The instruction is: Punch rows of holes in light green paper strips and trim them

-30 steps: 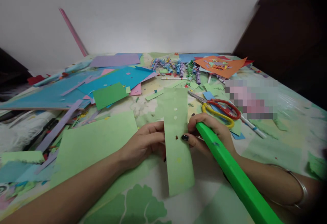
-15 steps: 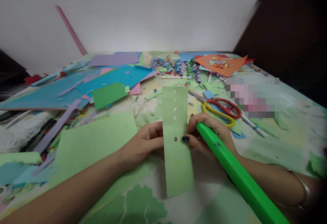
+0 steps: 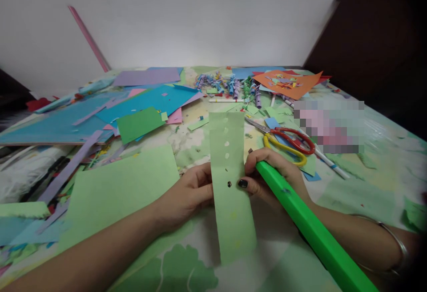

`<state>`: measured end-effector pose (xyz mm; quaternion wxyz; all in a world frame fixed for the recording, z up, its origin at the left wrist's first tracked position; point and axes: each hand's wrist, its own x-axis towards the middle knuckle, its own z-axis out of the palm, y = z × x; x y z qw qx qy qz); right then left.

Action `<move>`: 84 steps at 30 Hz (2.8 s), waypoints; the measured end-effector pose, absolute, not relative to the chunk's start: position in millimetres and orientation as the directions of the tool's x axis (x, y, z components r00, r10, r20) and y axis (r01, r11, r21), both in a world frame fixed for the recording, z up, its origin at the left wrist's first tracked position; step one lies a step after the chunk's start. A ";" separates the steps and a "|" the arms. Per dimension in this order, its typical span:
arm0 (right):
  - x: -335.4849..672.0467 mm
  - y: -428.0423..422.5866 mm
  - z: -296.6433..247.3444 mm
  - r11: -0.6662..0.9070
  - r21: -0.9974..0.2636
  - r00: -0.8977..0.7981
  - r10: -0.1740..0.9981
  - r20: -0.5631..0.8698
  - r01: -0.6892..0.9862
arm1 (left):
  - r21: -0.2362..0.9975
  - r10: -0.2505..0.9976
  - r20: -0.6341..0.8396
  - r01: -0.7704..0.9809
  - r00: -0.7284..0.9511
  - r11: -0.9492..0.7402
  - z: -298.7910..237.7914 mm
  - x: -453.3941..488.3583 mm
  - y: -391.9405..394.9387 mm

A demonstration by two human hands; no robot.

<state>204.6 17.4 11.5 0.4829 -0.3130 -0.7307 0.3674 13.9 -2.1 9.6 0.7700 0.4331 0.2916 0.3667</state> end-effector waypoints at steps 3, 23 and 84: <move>204.6 17.1 11.3 0.531 -0.842 -0.347 0.811 0.472 0.093 | 0.919 0.833 -0.159 -0.228 0.530 0.321 10.0 13.7 -1.6; 204.6 15.5 12.4 0.527 -0.842 -0.373 0.809 0.454 0.117 | 0.932 0.886 -0.169 -0.222 0.432 0.286 6.9 12.4 0.8; 206.7 19.7 10.3 0.610 -0.770 -0.326 0.778 0.537 0.186 | 0.759 0.819 -0.073 -0.501 0.569 0.416 12.8 7.0 0.1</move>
